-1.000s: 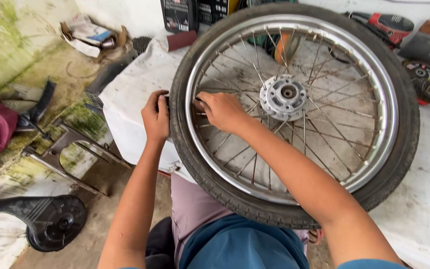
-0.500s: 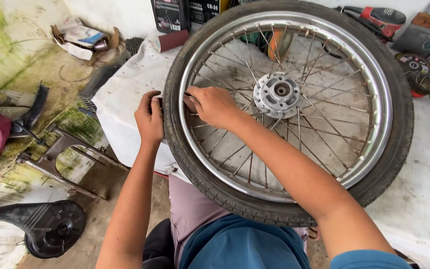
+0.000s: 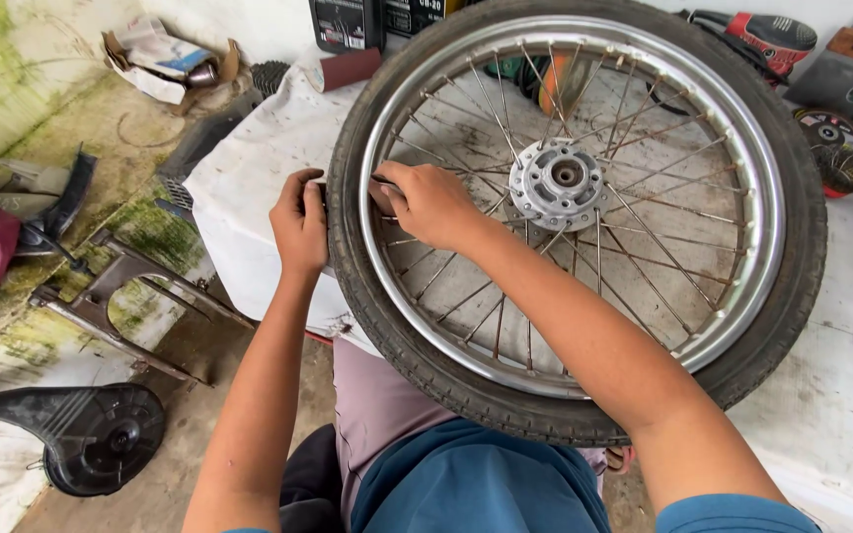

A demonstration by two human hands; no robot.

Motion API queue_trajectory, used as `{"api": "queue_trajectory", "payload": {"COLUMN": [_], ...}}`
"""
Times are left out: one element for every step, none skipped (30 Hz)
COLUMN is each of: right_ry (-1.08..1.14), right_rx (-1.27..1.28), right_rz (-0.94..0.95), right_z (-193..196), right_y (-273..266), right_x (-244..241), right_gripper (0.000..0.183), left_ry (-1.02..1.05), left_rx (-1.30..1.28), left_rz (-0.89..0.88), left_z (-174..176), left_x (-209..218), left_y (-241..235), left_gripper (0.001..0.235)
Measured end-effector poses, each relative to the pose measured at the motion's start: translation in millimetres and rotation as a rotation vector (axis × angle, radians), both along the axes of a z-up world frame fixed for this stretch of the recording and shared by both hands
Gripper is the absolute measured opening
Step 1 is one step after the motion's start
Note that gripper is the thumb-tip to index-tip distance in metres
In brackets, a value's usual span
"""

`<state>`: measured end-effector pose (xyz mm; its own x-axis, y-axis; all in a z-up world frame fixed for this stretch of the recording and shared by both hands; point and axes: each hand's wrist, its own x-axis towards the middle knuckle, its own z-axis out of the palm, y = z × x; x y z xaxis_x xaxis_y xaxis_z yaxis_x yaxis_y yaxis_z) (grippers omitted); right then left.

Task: Sanding the inner rim of a motorcycle wheel using sandpaper

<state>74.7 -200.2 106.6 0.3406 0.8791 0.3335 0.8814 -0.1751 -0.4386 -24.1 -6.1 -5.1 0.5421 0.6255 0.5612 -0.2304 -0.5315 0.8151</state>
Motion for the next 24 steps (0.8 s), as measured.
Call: {"api": "queue_trajectory", "payload": {"right_ry": [-0.005,-0.016,-0.028,-0.033,-0.007,0.019,0.027,0.08,0.117,0.111,0.039,-0.034,-0.035,-0.087,-0.135,-0.133,-0.17,-0.208,-0.21,-0.202,-0.188,-0.183,-0.163,-0.143], "right_rx": [0.002,-0.017,-0.034,-0.031,-0.022,-0.013,-0.02,-0.024,-0.019,-0.016,-0.139,-0.262,-0.261,-0.27,-0.285,-0.291,-0.279,-0.267,-0.265,-0.258,-0.257,-0.261,-0.182,-0.104], "right_rz": [0.002,-0.015,-0.034,-0.034,-0.015,0.004,0.001,-0.006,-0.011,-0.01,-0.052,-0.094,-0.095,-0.141,-0.186,-0.186,-0.199,-0.212,-0.21,-0.198,-0.187,-0.187,-0.162,-0.137], "right_z": [-4,-7,-10,-6,-2,1,-3,-6,-3,1,3,4,9,13,15,8,3,-2,-9,-16,-26,-26,-23,-21], "right_y": [-1,-1,-2,-1,1,2,-3,-8,-9,-11,-15,-18,-18,-17,-20,-17,-13,-8,-4,1,3,3,6,8], "right_x": [1,3,5,3,2,0,-3,-7,-6,-1,2,4,6,8,8,13,18,24,22,21,18,14,10,6], "right_gripper": [0.033,0.031,0.029,0.029,0.029,0.029,0.029,0.031,0.034,0.034,0.032,0.032,0.032,0.028,0.026,0.026,0.028,0.031,0.031,0.034,0.037,0.037,0.035,0.033], "left_ry": [-0.005,0.0,0.003,-0.003,-0.007,-0.011,-0.003,0.004,-0.004,-0.01,-0.004,0.001,0.0,-0.005,-0.005,-0.001,-0.008,-0.014,-0.016,-0.019,-0.015,-0.009,-0.013,-0.017], "left_rx": [0.002,-0.008,-0.016,-0.013,-0.025,-0.036,-0.043,-0.02,0.012,0.015,0.0,-0.014,-0.013,-0.019,-0.03,-0.036,-0.037,-0.039,-0.037,-0.031,-0.029,-0.033,-0.029,-0.025], "left_rz": [0.002,-0.001,-0.006,-0.006,-0.004,-0.002,-0.005,0.001,0.009,0.01,0.0,-0.01,-0.011,-0.009,-0.007,-0.008,-0.007,-0.006,-0.003,-0.007,-0.014,-0.015,-0.012,-0.009], "left_z": [-1,-1,-1,1,2,2,1,-1,5,4,0,-3,-2,-1,-3,-4,-3,-2,-1,-1,-3,-3,-1,1], "left_x": [0,-1,0,0,0,0,-2,-4,-1,1,1,1,2,2,0,1,1,2,2,2,2,0,0,0], "left_y": [0,-1,-1,-2,-3,-4,-5,-6,-2,0,0,1,1,2,-1,-2,-2,-1,0,2,0,-3,-3,-4], "left_gripper": [0.027,0.028,0.028,0.028,0.028,0.028,0.028,0.028,0.027,0.027,0.027,0.027,0.027,0.027,0.026,0.026,0.027,0.027,0.027,0.027,0.027,0.027,0.027,0.027]}}
